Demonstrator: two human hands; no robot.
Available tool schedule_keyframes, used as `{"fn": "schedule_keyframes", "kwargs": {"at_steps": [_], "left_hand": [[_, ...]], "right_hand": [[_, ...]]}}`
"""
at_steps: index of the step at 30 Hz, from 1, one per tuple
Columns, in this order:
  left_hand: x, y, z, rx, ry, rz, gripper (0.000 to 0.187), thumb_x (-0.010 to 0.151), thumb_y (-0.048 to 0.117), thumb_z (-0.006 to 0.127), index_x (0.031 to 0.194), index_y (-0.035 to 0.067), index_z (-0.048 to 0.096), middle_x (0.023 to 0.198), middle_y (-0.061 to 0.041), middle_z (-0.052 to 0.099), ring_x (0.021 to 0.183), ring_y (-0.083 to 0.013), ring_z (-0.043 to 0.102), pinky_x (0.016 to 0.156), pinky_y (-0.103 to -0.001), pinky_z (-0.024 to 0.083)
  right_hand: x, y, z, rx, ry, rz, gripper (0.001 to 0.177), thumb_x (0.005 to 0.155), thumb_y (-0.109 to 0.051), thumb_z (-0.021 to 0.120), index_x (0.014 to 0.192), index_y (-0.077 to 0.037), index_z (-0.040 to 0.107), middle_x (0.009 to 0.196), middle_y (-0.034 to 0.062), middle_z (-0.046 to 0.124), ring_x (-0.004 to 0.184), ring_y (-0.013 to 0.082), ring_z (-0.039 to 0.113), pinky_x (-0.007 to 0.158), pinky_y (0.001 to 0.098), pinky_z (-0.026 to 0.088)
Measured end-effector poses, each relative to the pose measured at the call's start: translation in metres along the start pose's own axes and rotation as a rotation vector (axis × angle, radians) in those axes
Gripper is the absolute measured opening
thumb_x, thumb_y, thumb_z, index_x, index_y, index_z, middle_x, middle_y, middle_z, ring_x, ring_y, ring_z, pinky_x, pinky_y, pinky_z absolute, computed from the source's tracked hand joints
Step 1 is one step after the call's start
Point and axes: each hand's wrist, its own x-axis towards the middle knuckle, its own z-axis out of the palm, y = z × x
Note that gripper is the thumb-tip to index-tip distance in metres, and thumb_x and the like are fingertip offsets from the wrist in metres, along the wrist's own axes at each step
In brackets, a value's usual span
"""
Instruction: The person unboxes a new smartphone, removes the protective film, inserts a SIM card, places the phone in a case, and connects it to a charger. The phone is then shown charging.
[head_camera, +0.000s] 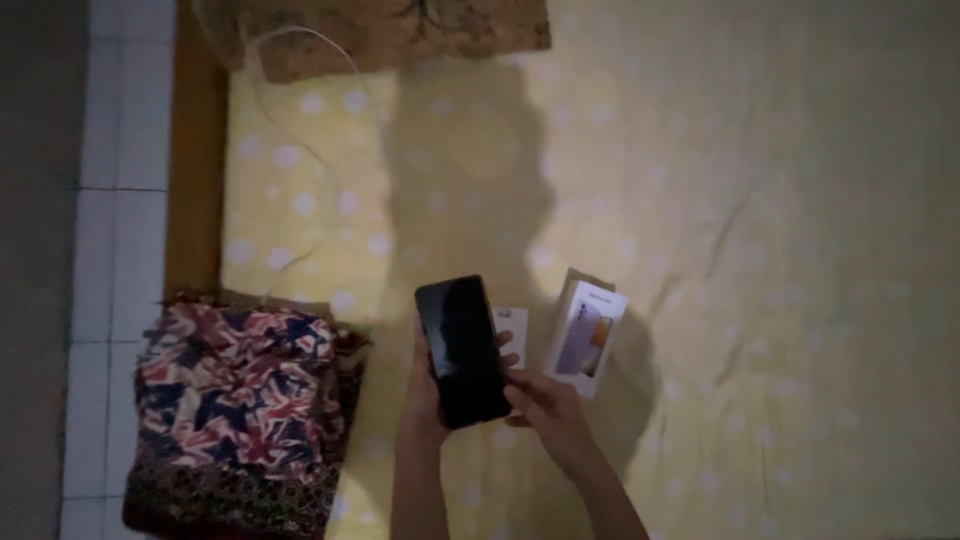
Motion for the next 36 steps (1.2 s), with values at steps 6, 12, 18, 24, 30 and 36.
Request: {"fn": "schedule_keyframes", "kwargs": {"at_steps": [6,12,18,24,30,36], "left_hand": [[-0.011,0.011,0.005,-0.014,-0.011,0.065,0.089,0.098,0.071,0.024,0.152,0.003,0.042,0.141,-0.020,0.060,0.120,-0.0413,0.064,0.103,-0.054,0.052],[-0.046,0.030,0.005,-0.018,-0.184,0.198,0.097,0.091,0.076,0.026,0.144,-0.003,0.049,0.131,-0.023,0.066,0.116,-0.0379,0.069,0.099,-0.052,0.055],[-0.079,0.058,-0.005,-0.038,0.085,0.371,0.073,0.098,0.056,0.045,0.138,-0.003,0.056,0.127,-0.020,0.069,0.113,-0.0357,0.066,0.099,-0.048,0.054],[-0.133,0.104,-0.036,-0.147,0.390,0.453,0.059,0.096,0.046,0.051,0.137,0.005,0.058,0.128,-0.013,0.068,0.116,-0.0308,0.065,0.098,-0.045,0.051],[-0.192,0.166,-0.079,-0.138,0.419,0.498,0.059,0.099,0.042,0.050,0.141,0.002,0.057,0.132,-0.016,0.066,0.113,-0.0291,0.068,0.099,-0.043,0.053],[-0.219,0.216,-0.130,-0.117,0.255,0.426,0.063,0.100,0.053,0.053,0.142,0.007,0.055,0.120,-0.015,0.065,0.099,-0.0316,0.067,0.084,-0.049,0.053]], "right_hand": [[0.002,-0.026,0.010,-0.265,0.023,-0.103,0.035,0.092,-0.027,0.072,0.119,-0.006,0.076,0.094,0.0028,0.076,0.082,0.0121,0.070,0.067,0.0299,0.059],[-0.001,-0.043,0.028,-0.414,-0.058,-0.261,0.035,0.092,-0.026,0.073,0.116,-0.002,0.078,0.081,0.0045,0.073,0.073,0.0124,0.064,0.065,0.0273,0.053],[0.005,-0.061,0.064,-0.235,-0.237,-0.297,0.029,0.093,-0.017,0.072,0.112,0.003,0.077,0.092,0.0052,0.077,0.079,0.0122,0.069,0.071,0.0290,0.057],[0.020,-0.072,0.109,-0.340,-0.246,-0.288,0.027,0.098,-0.018,0.063,0.109,0.003,0.077,0.090,0.0113,0.078,0.078,0.0178,0.072,0.073,0.0311,0.059],[0.056,-0.053,0.185,-0.763,-0.281,-0.332,0.023,0.096,-0.014,0.064,0.113,-0.004,0.076,0.098,0.0118,0.080,0.085,0.0166,0.072,0.078,0.0323,0.056],[0.092,-0.053,0.267,-1.229,-0.188,-0.372,0.033,0.091,-0.008,0.060,0.121,-0.012,0.073,0.101,0.0143,0.079,0.087,0.0230,0.076,0.082,0.0375,0.059]]}}
